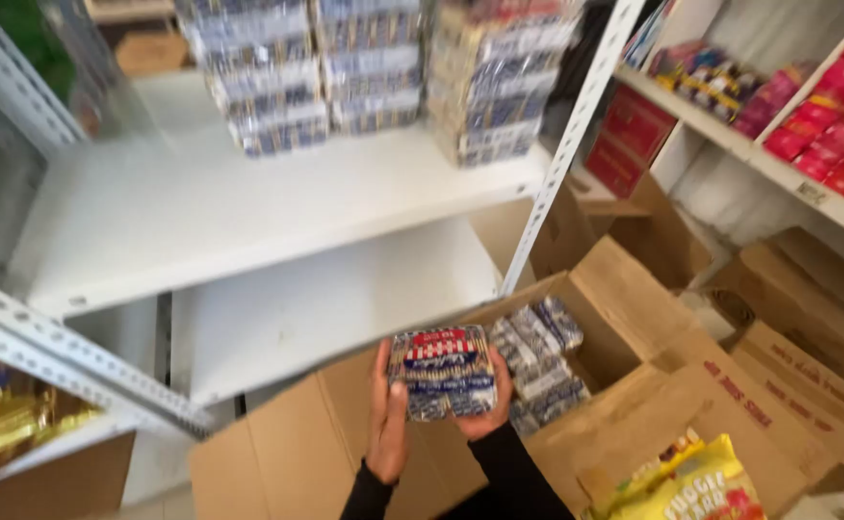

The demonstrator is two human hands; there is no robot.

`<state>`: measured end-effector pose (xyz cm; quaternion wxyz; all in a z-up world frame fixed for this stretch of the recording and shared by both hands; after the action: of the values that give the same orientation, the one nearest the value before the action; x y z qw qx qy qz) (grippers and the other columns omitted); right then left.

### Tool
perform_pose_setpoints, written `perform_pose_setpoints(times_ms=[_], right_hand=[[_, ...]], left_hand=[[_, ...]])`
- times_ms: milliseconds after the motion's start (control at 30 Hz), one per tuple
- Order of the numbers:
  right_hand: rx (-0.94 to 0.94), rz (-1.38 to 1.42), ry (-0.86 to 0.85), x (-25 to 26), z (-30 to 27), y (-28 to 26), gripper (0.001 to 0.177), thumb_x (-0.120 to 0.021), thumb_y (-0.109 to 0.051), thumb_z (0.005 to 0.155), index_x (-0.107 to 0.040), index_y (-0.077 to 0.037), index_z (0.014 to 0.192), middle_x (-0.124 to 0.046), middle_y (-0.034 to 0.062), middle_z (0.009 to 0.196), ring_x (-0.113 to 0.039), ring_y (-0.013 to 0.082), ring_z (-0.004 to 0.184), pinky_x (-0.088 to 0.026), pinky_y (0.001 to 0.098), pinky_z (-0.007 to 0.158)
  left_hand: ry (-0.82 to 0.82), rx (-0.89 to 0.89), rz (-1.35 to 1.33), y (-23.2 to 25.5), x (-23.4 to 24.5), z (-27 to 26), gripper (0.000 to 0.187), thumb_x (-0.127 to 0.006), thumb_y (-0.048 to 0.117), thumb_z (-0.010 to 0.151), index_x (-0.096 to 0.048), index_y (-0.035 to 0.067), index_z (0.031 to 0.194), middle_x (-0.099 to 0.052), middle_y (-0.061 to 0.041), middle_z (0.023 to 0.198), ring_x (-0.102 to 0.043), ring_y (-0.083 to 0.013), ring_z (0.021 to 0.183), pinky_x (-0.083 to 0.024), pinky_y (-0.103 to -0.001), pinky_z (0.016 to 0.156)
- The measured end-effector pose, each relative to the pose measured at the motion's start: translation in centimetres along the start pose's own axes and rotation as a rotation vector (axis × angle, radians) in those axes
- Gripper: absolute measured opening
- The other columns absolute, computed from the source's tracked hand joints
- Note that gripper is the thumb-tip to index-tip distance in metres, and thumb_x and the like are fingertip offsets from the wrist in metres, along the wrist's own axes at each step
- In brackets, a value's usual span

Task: The person repeatedly takes packages of SkyFlakes biscuits from a cardboard box on the floor and places them onto a white metal shelf. The person handles the packages by hand, turning them to align them with the existing stock on the shelf.

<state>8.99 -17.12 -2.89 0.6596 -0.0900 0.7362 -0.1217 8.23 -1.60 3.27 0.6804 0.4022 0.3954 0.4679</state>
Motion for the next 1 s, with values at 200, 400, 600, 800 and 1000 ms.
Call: perform_pose_setpoints(times_ms=[200, 400, 600, 800, 1000], right_hand=[[0.206, -0.017, -0.171, -4.2, 3.2, -4.0, 0.051, -0.052, -0.044, 0.102, -0.067, -0.004, 0.13, -0.073, 0.0165, 0.118, -0.071, 0.0306, 0.103, -0.059, 0.0478, 0.09], [0.274, -0.256, -0.468, -12.5, 3.4, -6.1, 0.061, -0.046, -0.05, 0.105, -0.059, 0.001, 0.135, -0.072, 0.0207, 0.121, -0.073, 0.0286, 0.102, -0.061, 0.0427, 0.087], [0.136, -0.411, -0.373, -14.6, 5.5, -5.8, 0.068, -0.051, -0.05, 0.105, -0.045, -0.001, 0.151, -0.063, 0.0177, 0.135, -0.067, 0.024, 0.114, -0.056, 0.041, 0.097], [0.506, -0.837, -0.494, -17.1, 2.4, -8.0, 0.077, -0.069, -0.039, 0.098, -0.04, 0.005, 0.154, -0.058, 0.0181, 0.142, -0.06, 0.0233, 0.127, -0.052, 0.0398, 0.107], [0.694, -1.094, -0.384, -20.7, 3.4, -9.1, 0.071, -0.076, -0.016, 0.09, -0.044, 0.004, 0.15, -0.059, 0.0161, 0.136, -0.063, 0.0212, 0.121, -0.058, 0.0389, 0.101]], left_hand=[[-0.073, 0.264, -0.308, 3.5, -1.5, 3.5, 0.078, -0.054, 0.041, 0.098, -0.02, 0.015, 0.163, -0.048, -0.018, 0.154, -0.051, -0.0268, 0.135, -0.046, -0.04, 0.107], [-0.084, 0.271, -0.262, 8.9, -1.2, 6.1, 0.073, -0.057, 0.033, 0.094, -0.029, 0.019, 0.159, -0.06, -0.012, 0.14, -0.071, -0.0239, 0.105, -0.064, -0.036, 0.068], [0.102, 0.147, -0.412, 8.4, 0.3, 7.7, 0.064, -0.05, 0.024, 0.101, -0.03, 0.017, 0.162, -0.06, -0.012, 0.14, -0.065, -0.0206, 0.105, -0.059, -0.036, 0.071], [0.179, -0.052, -0.237, 13.8, 1.2, 9.7, 0.067, -0.052, 0.02, 0.099, -0.027, 0.011, 0.16, -0.055, -0.011, 0.144, -0.064, -0.0199, 0.113, -0.061, -0.04, 0.083], [0.054, -0.221, -0.135, 14.2, 0.9, 13.6, 0.07, -0.057, 0.017, 0.102, -0.024, 0.005, 0.162, -0.051, -0.014, 0.148, -0.057, -0.0188, 0.121, -0.054, -0.033, 0.096]])
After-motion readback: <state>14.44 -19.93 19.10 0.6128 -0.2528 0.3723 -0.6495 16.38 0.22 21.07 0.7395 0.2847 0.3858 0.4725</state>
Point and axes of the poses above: each hand's wrist, its own z-axis towards the middle knuckle, its own x-axis out of the back of the hand, y = z × x, the point moved 9 cm from there along z, towards the middle knuckle
